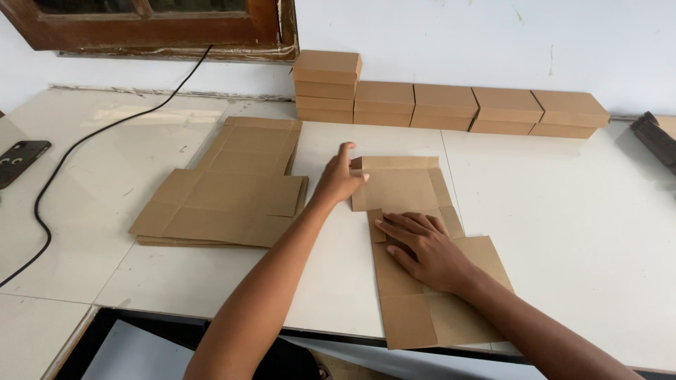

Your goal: The person folds flat cardboard sheets into small rectangular boxes by hand. They fold the side flaps, tuck the tabs, and close the top flaps to form the box, then place the finished box with others on the table.

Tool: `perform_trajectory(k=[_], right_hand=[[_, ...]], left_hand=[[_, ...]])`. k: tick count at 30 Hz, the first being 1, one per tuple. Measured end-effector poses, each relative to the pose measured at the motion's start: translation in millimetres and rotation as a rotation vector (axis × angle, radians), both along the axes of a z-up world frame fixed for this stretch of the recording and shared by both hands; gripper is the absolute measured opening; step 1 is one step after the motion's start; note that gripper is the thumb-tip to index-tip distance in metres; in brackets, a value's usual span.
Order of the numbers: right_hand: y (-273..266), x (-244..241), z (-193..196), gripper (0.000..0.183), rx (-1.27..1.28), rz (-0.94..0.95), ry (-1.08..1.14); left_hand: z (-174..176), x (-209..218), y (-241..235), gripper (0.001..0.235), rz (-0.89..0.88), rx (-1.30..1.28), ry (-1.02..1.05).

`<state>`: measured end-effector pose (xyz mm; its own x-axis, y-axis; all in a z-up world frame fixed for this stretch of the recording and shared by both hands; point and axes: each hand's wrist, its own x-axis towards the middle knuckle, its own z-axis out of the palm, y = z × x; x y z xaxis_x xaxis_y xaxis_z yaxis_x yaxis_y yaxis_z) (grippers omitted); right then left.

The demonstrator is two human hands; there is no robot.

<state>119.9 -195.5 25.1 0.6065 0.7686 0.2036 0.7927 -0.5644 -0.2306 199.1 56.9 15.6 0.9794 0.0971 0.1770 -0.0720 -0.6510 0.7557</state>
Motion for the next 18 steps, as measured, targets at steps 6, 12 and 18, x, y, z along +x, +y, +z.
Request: perform_trajectory(k=[6, 12, 18], right_hand=[[-1, 3, -1, 0.052, -0.022, 0.002, 0.028], [0, -1, 1, 0.052, -0.005, -0.012, -0.003], [-2, 3, -6, 0.050, -0.014, 0.020, 0.009]], left_hand=[[42, -41, 2, 0.090, 0.015, -0.223, 0.080], [36, -34, -16, 0.066, -0.037, -0.336, -0.008], [13, -16, -11, 0.025, -0.352, 0.036, -0.024]])
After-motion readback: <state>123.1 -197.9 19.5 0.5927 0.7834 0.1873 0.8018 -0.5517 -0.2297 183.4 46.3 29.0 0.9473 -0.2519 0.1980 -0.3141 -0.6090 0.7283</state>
